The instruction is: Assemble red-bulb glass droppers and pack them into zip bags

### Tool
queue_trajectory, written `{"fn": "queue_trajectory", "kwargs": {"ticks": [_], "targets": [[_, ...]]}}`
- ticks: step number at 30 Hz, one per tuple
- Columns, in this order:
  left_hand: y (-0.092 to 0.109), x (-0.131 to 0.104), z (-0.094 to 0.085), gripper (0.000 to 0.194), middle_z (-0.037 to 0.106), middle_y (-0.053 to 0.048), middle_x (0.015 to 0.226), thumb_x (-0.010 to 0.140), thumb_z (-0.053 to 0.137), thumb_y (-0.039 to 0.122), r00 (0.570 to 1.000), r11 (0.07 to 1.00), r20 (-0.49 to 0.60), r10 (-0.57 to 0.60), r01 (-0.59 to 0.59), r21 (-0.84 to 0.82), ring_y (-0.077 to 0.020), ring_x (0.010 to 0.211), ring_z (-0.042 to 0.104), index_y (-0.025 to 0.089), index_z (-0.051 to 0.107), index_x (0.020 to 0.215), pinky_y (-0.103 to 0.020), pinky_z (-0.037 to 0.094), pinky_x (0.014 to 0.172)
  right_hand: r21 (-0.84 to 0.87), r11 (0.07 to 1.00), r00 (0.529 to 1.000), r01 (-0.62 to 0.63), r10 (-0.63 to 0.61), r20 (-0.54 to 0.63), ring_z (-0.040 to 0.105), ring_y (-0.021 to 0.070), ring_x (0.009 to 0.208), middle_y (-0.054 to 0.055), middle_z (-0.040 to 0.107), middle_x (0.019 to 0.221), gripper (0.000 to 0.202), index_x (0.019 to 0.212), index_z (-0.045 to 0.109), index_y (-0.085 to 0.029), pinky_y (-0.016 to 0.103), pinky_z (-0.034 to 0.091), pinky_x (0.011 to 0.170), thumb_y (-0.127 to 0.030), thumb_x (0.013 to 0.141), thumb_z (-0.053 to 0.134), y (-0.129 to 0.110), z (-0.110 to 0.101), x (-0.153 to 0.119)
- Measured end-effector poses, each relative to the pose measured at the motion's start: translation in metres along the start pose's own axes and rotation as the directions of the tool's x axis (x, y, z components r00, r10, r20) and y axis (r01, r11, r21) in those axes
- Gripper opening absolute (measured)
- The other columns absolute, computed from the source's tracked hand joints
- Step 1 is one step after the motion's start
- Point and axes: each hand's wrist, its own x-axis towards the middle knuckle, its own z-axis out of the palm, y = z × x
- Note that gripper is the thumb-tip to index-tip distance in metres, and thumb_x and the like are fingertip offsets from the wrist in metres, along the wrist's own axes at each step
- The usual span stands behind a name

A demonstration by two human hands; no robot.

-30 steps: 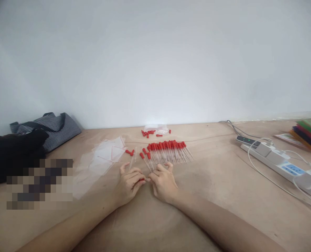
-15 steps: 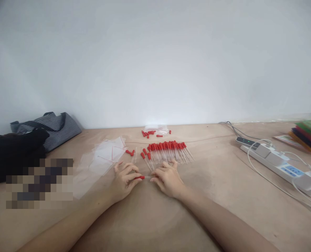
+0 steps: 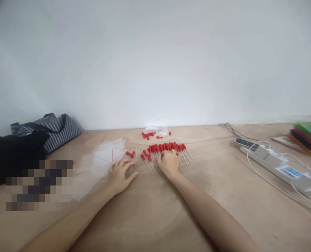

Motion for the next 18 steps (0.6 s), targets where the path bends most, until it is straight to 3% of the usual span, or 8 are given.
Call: {"fn": "queue_trajectory", "kwargs": {"ticks": [6, 11, 14, 18], "targets": [[0.001, -0.002, 0.000, 0.024, 0.056, -0.005, 0.106, 0.074, 0.056, 0.037, 1.000, 1.000, -0.016, -0.005, 0.005, -0.011, -0.0250, 0.103, 0.045, 0.026, 0.058, 0.095, -0.046, 0.025, 0.087, -0.073, 0.997, 0.999, -0.033, 0.034, 0.020, 0.050, 0.0226, 0.082, 0.007, 0.065, 0.073, 0.021, 0.069, 0.062, -0.018, 0.040, 0.019, 0.078, -0.030, 0.077, 0.047, -0.001, 0.015, 0.010], [-0.008, 0.008, -0.001, 0.018, 0.060, -0.004, 0.101, 0.084, 0.043, 0.027, 0.993, 0.998, -0.101, -0.065, 0.066, 0.013, -0.0229, 0.098, 0.048, 0.025, 0.060, 0.092, -0.042, 0.027, 0.082, -0.049, 0.997, 0.998, 0.059, -0.061, -0.032, 0.049, 0.0212, 0.084, 0.007, 0.065, 0.081, 0.021, 0.076, 0.061, -0.018, 0.039, 0.018, 0.078, -0.032, 0.079, 0.046, -0.004, 0.008, 0.005], [-0.021, 0.024, -0.001, 0.025, 0.058, -0.006, 0.107, 0.083, 0.042, 0.015, 0.988, 0.991, -0.142, -0.063, 0.079, 0.107, -0.0235, 0.100, 0.046, 0.026, 0.059, 0.098, -0.042, 0.026, 0.082, 0.006, 0.983, 0.983, 0.182, -0.182, 0.030, 0.048, 0.0196, 0.084, 0.005, 0.065, 0.081, 0.022, 0.073, 0.060, -0.019, 0.038, 0.018, 0.078, -0.033, 0.080, 0.044, -0.024, 0.005, -0.004], [-0.036, 0.051, 0.000, 0.027, 0.057, -0.006, 0.110, 0.083, 0.042, 0.015, 0.996, 0.984, -0.087, 0.002, 0.014, 0.180, -0.0239, 0.104, 0.043, 0.027, 0.060, 0.098, -0.042, 0.023, 0.084, 0.033, 0.971, 0.955, 0.238, -0.240, 0.175, 0.048, 0.0222, 0.087, 0.007, 0.065, 0.082, 0.030, 0.072, 0.062, -0.018, 0.040, 0.019, 0.079, -0.041, 0.079, 0.043, -0.066, 0.008, -0.016]]}}
